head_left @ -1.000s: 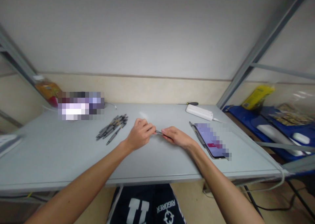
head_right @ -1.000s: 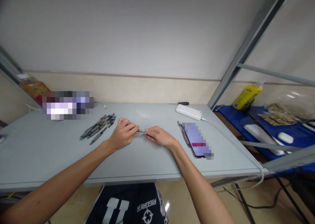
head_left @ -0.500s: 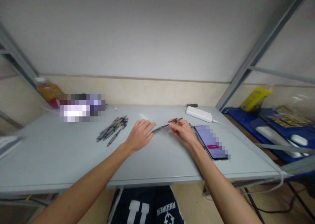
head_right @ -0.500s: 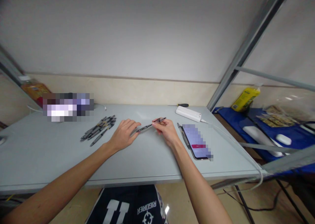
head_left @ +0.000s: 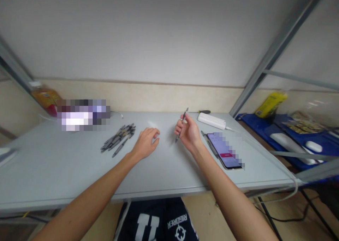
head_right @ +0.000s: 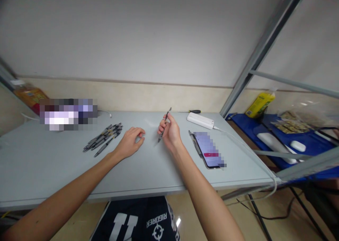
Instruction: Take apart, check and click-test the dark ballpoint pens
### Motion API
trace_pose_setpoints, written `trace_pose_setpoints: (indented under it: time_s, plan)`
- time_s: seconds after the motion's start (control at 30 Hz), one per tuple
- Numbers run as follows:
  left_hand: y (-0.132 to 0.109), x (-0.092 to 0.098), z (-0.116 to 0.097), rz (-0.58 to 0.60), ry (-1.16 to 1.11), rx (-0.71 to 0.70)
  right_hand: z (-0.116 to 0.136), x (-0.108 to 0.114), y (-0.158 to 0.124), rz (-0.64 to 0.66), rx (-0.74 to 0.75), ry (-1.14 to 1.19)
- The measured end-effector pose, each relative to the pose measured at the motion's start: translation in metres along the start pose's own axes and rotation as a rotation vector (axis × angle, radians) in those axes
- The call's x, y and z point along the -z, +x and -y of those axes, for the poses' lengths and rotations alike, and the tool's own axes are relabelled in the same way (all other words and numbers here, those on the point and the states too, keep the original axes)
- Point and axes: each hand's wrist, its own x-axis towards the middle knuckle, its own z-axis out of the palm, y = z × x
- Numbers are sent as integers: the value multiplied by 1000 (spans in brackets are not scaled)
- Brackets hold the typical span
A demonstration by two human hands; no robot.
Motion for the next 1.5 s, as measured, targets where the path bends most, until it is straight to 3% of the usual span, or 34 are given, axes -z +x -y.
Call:
trace_pose_setpoints:
  time_s: [0.1, 0.33, 0.53, 1.5]
  plan:
    - [1, 0, 0, 8, -11, 0, 10, -5, 2, 48, -188, 50]
    - [1, 0, 0, 35, 12, -11, 22, -9, -1, 46, -325, -5]
    - [1, 1, -2, 71, 21, 7, 24, -11, -2, 100, -355, 24]
    - [2, 2, -5, 96, 31, 28, 23, -11, -5, 31, -336, -51]
